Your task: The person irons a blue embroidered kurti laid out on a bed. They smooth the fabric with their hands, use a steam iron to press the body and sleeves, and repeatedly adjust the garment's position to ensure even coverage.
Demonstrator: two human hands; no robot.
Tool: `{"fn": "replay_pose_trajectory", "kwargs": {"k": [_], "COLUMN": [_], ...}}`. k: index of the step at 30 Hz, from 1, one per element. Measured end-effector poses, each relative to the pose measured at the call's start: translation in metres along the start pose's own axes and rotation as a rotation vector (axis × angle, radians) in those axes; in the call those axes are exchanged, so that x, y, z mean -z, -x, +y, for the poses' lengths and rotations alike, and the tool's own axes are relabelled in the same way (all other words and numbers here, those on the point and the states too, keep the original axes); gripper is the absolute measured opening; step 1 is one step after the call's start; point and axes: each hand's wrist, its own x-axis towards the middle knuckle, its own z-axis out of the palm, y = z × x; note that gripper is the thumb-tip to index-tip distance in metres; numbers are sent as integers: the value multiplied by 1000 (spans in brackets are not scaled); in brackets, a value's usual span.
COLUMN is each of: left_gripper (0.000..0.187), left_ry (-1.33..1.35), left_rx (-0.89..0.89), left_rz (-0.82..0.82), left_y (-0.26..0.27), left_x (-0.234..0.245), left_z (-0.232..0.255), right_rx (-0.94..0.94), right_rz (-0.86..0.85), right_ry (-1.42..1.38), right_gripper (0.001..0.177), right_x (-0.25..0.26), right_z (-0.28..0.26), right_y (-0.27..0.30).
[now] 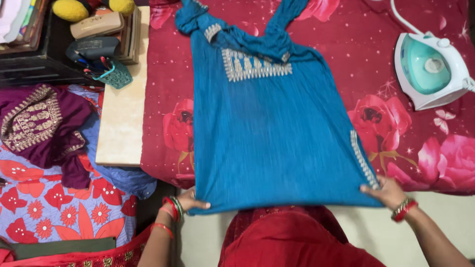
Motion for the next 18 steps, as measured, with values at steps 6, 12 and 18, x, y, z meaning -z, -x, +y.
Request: {"fn": "replay_pose_trajectory", "kwargs": {"k": [6, 12, 18], "left_gripper": [46, 29, 28], "left_ry": [29, -239, 104], "left_rx": [-9, 51, -118], "left_rz": [284, 861, 1247], "left_y": [-31, -77, -76], "left_x": [-62, -67, -61], "left_z": [-72, -54, -4], "right_rx": [-220, -72, 48], "right_rz": [-30, 311, 652], "right_ry": [194, 418, 262], "right_gripper": [44, 33, 23], "right_x": [-52, -77, -87], "right_z": [50, 39, 8], "right_y": [61, 30, 42]}}
